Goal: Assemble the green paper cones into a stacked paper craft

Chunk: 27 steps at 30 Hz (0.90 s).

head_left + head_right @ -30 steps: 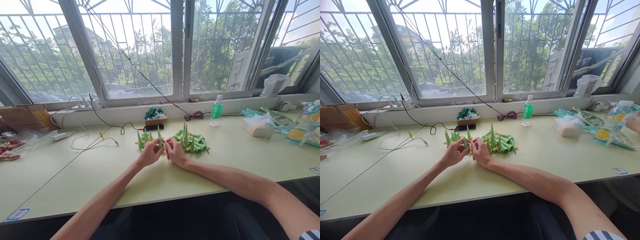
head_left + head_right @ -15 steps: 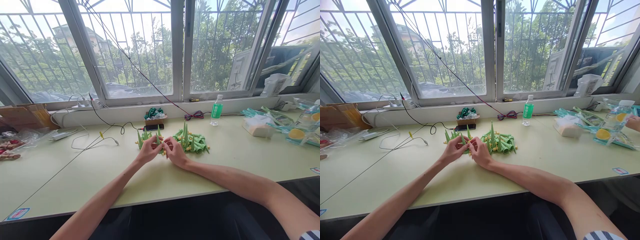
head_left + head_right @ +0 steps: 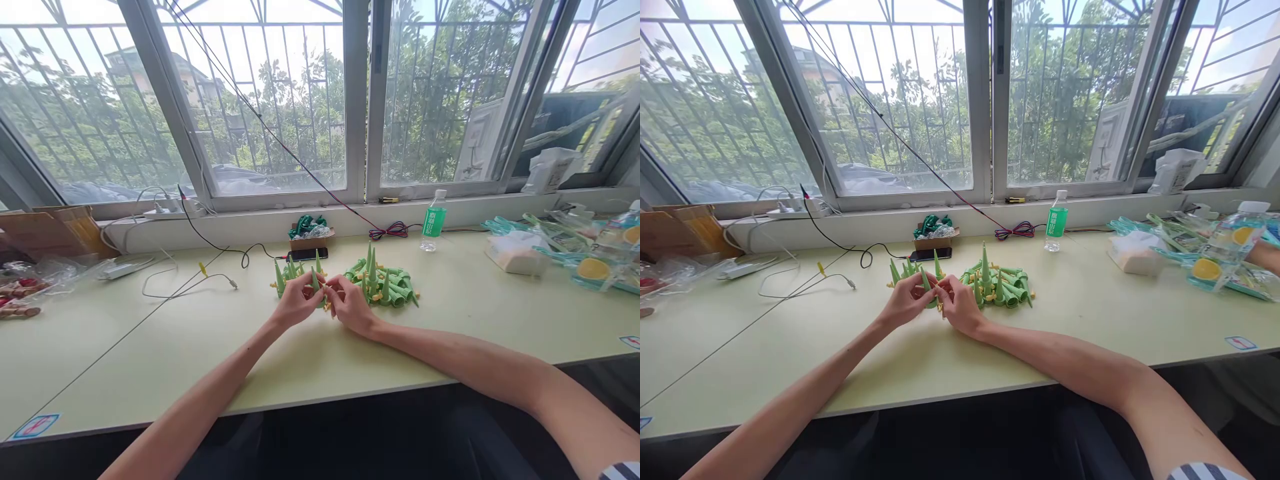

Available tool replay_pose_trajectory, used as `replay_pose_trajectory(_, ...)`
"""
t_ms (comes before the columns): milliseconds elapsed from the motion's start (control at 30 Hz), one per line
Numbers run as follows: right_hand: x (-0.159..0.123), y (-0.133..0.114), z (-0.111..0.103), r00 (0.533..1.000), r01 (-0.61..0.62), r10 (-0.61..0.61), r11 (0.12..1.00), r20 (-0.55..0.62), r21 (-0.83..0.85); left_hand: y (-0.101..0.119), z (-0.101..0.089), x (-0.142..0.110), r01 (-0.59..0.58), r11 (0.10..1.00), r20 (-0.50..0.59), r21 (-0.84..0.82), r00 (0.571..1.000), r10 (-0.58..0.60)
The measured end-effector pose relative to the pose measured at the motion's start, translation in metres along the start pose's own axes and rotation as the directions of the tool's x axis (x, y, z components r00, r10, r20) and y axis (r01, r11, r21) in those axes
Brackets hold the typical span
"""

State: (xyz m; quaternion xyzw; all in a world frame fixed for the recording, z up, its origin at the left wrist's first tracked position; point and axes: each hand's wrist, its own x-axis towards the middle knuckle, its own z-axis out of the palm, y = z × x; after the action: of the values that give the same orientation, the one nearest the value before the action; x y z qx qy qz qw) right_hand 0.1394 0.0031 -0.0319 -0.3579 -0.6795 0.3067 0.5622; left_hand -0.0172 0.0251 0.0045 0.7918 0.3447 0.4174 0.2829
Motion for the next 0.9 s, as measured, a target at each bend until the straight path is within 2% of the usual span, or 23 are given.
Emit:
replay_pose_trajectory(300,0.0004,0.0,0.0002,0.999,-0.028,0.028,0.999,0.022,0.022,-0.0035,-0.0007,-0.0022,-0.076,0.988,0.024,0.131,0.997,0.073)
replay_pose_trajectory(533,-0.0004,-0.0019,-0.0004,0.999,-0.038,0.038,0.999,0.028,0.008,-0.0018,-0.0013,-0.0024,-0.089,0.977,0.032,0.194,0.996,0.084)
replay_pose_trajectory(900,-0.0002,-0.0064,-0.0027,0.999,-0.03,0.032,0.995,0.023,-0.098,-0.002,-0.0018,-0.0025,-0.11,0.966,0.039,0.233,0.994,0.104)
